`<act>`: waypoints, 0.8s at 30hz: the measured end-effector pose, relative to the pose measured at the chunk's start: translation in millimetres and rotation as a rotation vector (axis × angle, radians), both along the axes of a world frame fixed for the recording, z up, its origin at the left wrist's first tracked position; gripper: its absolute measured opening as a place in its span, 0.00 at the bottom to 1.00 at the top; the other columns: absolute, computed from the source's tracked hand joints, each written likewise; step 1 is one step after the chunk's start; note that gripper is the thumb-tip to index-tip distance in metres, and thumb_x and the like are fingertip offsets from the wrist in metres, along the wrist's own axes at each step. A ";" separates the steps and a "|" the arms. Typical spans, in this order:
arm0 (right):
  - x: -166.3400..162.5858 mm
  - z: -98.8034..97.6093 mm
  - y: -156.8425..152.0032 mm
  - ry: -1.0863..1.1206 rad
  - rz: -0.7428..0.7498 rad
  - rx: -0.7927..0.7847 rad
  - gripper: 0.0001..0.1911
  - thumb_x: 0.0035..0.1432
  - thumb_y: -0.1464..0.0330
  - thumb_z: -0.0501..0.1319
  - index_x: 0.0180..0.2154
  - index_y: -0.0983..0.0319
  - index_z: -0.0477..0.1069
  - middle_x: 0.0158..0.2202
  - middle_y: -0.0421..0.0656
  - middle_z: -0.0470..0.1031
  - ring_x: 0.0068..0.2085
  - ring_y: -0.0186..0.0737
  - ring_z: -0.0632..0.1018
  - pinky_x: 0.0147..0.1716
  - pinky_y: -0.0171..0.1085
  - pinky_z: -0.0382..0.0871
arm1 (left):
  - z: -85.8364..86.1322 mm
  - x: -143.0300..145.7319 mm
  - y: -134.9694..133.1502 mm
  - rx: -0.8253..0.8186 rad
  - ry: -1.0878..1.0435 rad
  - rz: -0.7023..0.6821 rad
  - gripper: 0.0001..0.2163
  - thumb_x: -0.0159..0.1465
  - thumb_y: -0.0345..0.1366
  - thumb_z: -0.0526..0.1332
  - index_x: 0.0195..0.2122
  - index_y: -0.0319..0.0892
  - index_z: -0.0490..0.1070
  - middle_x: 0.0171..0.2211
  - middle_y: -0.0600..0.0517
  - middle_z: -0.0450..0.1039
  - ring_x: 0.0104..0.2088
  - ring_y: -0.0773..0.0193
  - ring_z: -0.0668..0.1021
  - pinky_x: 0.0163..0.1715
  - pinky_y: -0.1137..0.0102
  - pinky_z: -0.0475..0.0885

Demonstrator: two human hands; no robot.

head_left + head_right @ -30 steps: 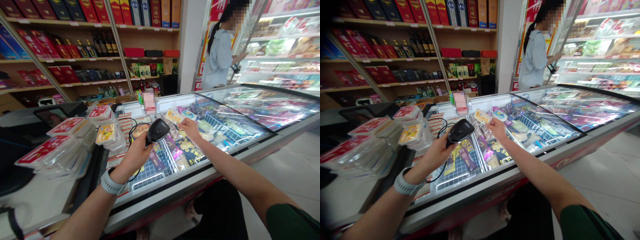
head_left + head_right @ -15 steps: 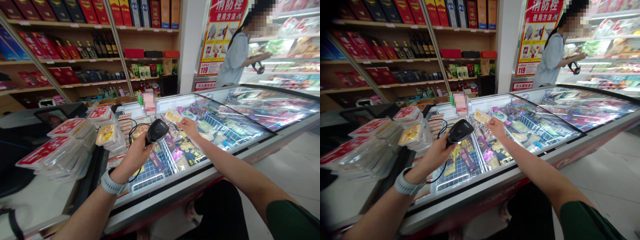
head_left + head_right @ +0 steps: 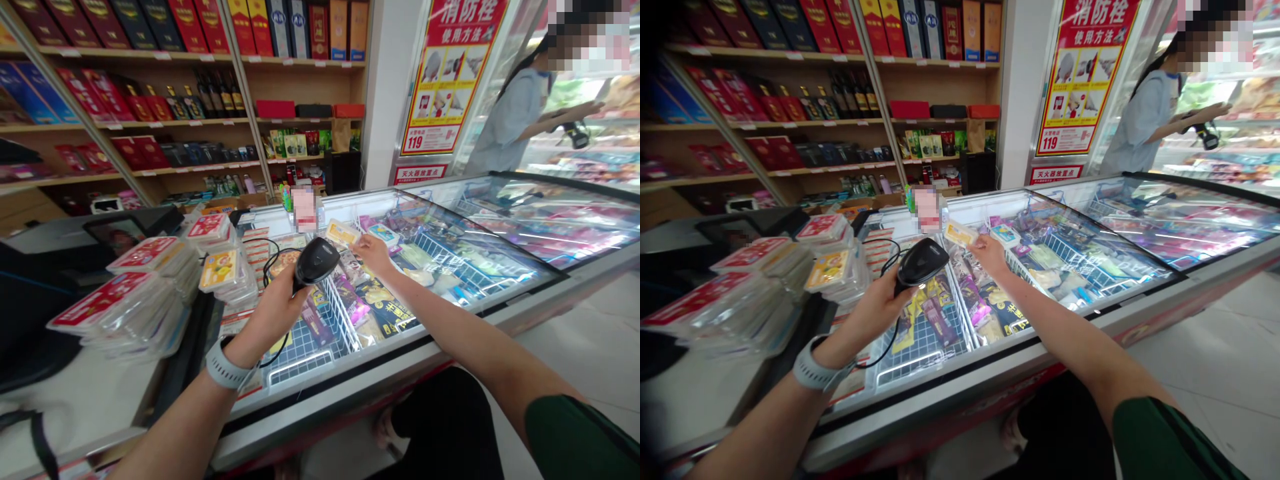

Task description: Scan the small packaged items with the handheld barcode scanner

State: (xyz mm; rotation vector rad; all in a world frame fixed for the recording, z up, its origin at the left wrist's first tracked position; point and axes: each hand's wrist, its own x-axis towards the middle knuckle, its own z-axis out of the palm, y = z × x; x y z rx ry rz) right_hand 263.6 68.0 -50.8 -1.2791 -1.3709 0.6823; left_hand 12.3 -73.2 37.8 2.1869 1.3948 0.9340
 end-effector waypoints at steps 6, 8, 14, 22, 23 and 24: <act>-0.8 0.8 -6.6 -0.011 -0.005 0.030 0.15 0.44 0.57 0.65 0.26 0.60 0.66 0.25 0.40 0.76 0.27 0.39 0.77 0.25 0.35 0.72 | -1.6 0.7 1.4 -0.015 0.025 0.014 0.13 0.60 0.33 0.55 0.46 0.38 0.65 0.41 0.45 0.74 0.43 0.55 0.76 0.43 0.62 0.70; -1.7 2.5 -8.1 -0.016 0.001 0.043 0.15 0.44 0.57 0.65 0.26 0.59 0.66 0.25 0.40 0.76 0.27 0.39 0.77 0.25 0.36 0.73 | -2.9 0.0 1.5 -0.023 0.038 0.020 0.12 0.60 0.33 0.55 0.45 0.39 0.65 0.40 0.45 0.74 0.42 0.55 0.76 0.42 0.62 0.70; -4.3 3.0 -11.2 0.013 0.024 0.031 0.15 0.45 0.56 0.65 0.26 0.60 0.65 0.24 0.38 0.75 0.25 0.37 0.76 0.25 0.36 0.73 | -5.0 -0.8 1.9 -0.022 0.025 0.011 0.12 0.61 0.35 0.55 0.45 0.38 0.65 0.39 0.45 0.74 0.40 0.55 0.76 0.41 0.63 0.69; 20.3 19.3 -10.2 -0.199 -0.136 0.155 0.12 0.50 0.59 0.63 0.31 0.61 0.71 0.30 0.41 0.76 0.30 0.40 0.77 0.32 0.37 0.72 | -2.2 0.4 2.3 -0.007 0.007 0.007 0.13 0.60 0.34 0.56 0.45 0.38 0.66 0.40 0.46 0.74 0.41 0.55 0.75 0.42 0.62 0.69; 29.2 23.2 -9.8 -0.282 -0.204 0.198 0.11 0.51 0.60 0.62 0.33 0.61 0.72 0.32 0.43 0.77 0.31 0.40 0.77 0.34 0.38 0.71 | -1.8 0.3 2.1 -0.007 0.004 0.002 0.13 0.60 0.34 0.56 0.45 0.37 0.66 0.40 0.45 0.74 0.41 0.55 0.75 0.43 0.62 0.69; 38.8 27.0 -9.7 -0.366 -0.277 0.231 0.11 0.53 0.61 0.61 0.35 0.62 0.72 0.34 0.44 0.77 0.31 0.40 0.77 0.37 0.39 0.71 | -1.6 0.2 2.0 -0.005 0.001 -0.001 0.13 0.60 0.34 0.56 0.46 0.37 0.66 0.41 0.45 0.74 0.42 0.55 0.75 0.44 0.62 0.69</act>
